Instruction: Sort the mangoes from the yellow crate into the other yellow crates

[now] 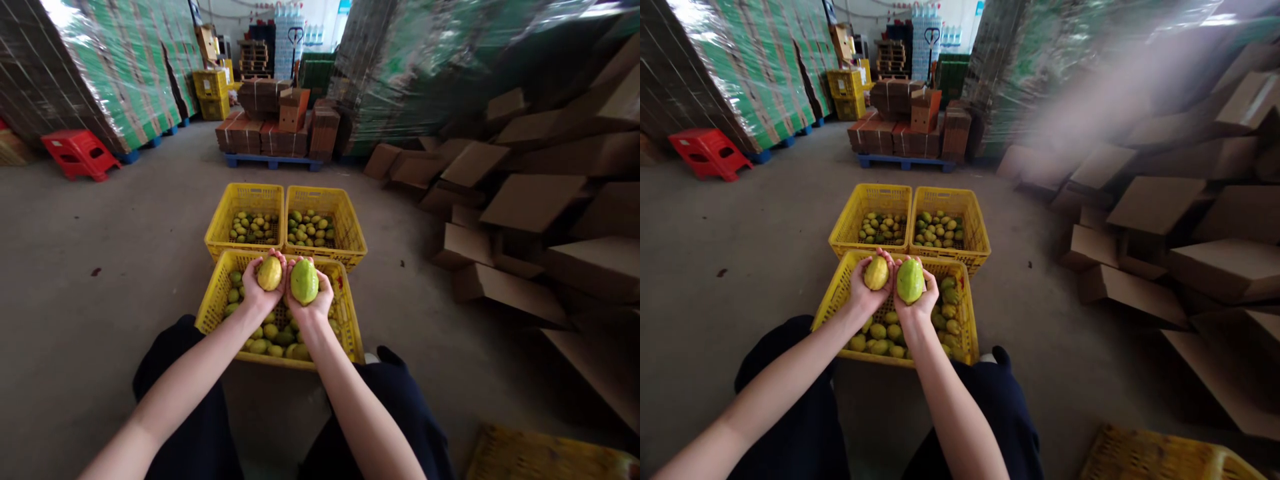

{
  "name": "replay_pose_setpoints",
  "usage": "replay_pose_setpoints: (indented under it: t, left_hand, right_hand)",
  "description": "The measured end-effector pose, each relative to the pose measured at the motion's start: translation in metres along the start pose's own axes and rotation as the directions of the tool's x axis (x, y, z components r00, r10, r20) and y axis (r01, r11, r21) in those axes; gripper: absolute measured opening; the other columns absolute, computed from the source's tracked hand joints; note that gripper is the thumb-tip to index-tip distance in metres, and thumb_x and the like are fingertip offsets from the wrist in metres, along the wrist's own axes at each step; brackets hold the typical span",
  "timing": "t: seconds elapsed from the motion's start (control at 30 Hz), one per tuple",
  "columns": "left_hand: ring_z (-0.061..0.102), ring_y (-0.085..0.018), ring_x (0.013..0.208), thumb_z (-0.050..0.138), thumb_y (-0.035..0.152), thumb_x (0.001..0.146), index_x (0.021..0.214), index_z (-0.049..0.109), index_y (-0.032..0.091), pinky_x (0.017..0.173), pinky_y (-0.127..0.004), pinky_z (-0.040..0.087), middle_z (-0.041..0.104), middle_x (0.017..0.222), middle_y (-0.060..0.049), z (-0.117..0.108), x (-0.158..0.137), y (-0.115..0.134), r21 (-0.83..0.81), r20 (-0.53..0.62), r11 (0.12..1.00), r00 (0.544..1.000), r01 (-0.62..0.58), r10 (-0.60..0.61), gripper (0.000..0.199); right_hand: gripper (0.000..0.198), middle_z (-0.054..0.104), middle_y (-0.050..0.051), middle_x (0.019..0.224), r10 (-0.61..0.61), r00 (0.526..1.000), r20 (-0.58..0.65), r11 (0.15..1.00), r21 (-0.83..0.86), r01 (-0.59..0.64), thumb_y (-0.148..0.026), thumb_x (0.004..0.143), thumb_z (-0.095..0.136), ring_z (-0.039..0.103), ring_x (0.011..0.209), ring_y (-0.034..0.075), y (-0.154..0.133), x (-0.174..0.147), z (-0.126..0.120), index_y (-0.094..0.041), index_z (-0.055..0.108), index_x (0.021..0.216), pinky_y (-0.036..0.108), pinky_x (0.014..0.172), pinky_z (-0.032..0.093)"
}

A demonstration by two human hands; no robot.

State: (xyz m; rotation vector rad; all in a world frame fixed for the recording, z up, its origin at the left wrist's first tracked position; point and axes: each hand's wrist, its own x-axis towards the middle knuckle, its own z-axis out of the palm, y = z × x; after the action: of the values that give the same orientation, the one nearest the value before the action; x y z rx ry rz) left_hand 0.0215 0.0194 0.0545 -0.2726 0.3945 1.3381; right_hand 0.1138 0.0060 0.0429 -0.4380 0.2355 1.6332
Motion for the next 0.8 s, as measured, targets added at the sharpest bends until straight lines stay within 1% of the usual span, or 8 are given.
replay_pose_setpoints:
  t: [0.23, 0.37, 0.53, 0.6, 0.67, 0.7, 0.77, 0.8]
  left_hand:
    - [0.066, -0.013, 0.064, 0.044, 0.019, 0.082, 0.078, 0.066, 0.011, 0.062, -0.021, 0.056, 0.066, 0.069, -0.006, -0.004, -0.014, 0.0, 0.103, -0.003, 0.994, 0.999, 0.032, -0.032, 0.023]
    - [0.066, -0.014, 0.067, 0.045, 0.019, 0.08, 0.08, 0.066, 0.012, 0.062, -0.023, 0.056, 0.067, 0.072, -0.006, 0.004, -0.013, 0.016, 0.197, 0.061, 0.979, 0.995, 0.06, -0.074, 0.022]
    - [0.068, -0.016, 0.079, 0.045, 0.025, 0.082, 0.09, 0.066, 0.012, 0.07, -0.025, 0.057, 0.07, 0.082, -0.008, 0.012, -0.001, 0.061, 0.281, 0.19, 0.946, 0.976, -0.161, 0.109, 0.026]
    - [0.069, -0.019, 0.085, 0.049, 0.029, 0.081, 0.096, 0.066, 0.013, 0.072, -0.028, 0.058, 0.071, 0.088, -0.008, 0.0, 0.004, 0.067, 0.415, 0.247, 0.895, 0.967, -0.162, 0.061, 0.028]
    - [0.069, -0.018, 0.076, 0.057, 0.029, 0.078, 0.098, 0.066, 0.015, 0.063, -0.026, 0.057, 0.07, 0.087, -0.007, -0.026, 0.005, 0.06, 0.661, 0.213, 0.749, 0.969, -0.046, -0.129, 0.027]
    - [0.068, -0.016, 0.067, 0.061, 0.028, 0.075, 0.097, 0.067, 0.015, 0.056, -0.023, 0.054, 0.07, 0.085, -0.006, -0.044, 0.003, 0.052, 0.79, 0.144, 0.612, 0.96, 0.034, -0.239, 0.026]
    - [0.064, -0.016, 0.054, 0.073, 0.028, 0.066, 0.09, 0.069, 0.018, 0.047, -0.025, 0.051, 0.069, 0.076, -0.004, -0.084, -0.006, 0.034, 0.963, -0.066, 0.201, 0.88, 0.18, -0.471, 0.027]
    - [0.064, -0.018, 0.053, 0.079, 0.028, 0.061, 0.086, 0.072, 0.019, 0.047, -0.029, 0.053, 0.068, 0.071, -0.004, -0.105, -0.014, 0.024, 0.987, -0.139, -0.007, 0.816, 0.163, -0.56, 0.028]
  right_hand:
    - [0.018, 0.073, 0.001, 0.077, 0.009, 1.0, -0.019, 0.999, -0.032, -0.01, -0.017, 0.072, 0.052, 0.07, 0.072, 0.016, -0.001, -0.01, -0.002, -0.02, 0.066, 0.084, 0.029, 0.076, 0.059]
    - [0.019, 0.073, 0.003, 0.076, -0.016, 0.999, -0.046, 0.992, -0.122, 0.01, -0.017, 0.073, 0.051, 0.07, 0.071, 0.017, -0.007, -0.016, 0.003, -0.017, 0.065, 0.086, 0.028, 0.071, 0.06]
    - [0.028, 0.072, 0.005, 0.072, -0.053, 0.98, -0.19, 0.989, -0.148, 0.025, -0.016, 0.075, 0.043, 0.071, 0.075, 0.019, -0.03, -0.018, 0.002, -0.015, 0.064, 0.094, 0.03, 0.069, 0.061]
    - [0.03, 0.071, 0.005, 0.069, -0.079, 0.965, -0.25, 0.983, -0.178, 0.035, -0.015, 0.074, 0.042, 0.071, 0.072, 0.019, -0.039, -0.019, -0.002, -0.015, 0.064, 0.094, 0.029, 0.067, 0.061]
    - [0.03, 0.07, 0.005, 0.067, -0.093, 0.961, -0.261, 0.971, -0.236, 0.03, -0.014, 0.074, 0.042, 0.071, 0.069, 0.019, -0.045, -0.022, -0.006, -0.015, 0.063, 0.095, 0.03, 0.065, 0.061]
    - [0.031, 0.07, 0.004, 0.066, -0.091, 0.963, -0.255, 0.965, -0.26, 0.023, -0.013, 0.074, 0.042, 0.071, 0.067, 0.019, -0.047, -0.025, -0.008, -0.015, 0.063, 0.096, 0.031, 0.064, 0.061]
    - [0.032, 0.069, 0.003, 0.064, -0.083, 0.965, -0.249, 0.958, -0.285, 0.009, -0.012, 0.074, 0.043, 0.071, 0.065, 0.02, -0.051, -0.031, -0.012, -0.015, 0.063, 0.098, 0.034, 0.065, 0.062]
    - [0.033, 0.069, 0.003, 0.063, -0.082, 0.965, -0.251, 0.957, -0.291, 0.006, -0.012, 0.074, 0.043, 0.071, 0.064, 0.02, -0.053, -0.034, -0.015, -0.015, 0.063, 0.099, 0.035, 0.065, 0.062]
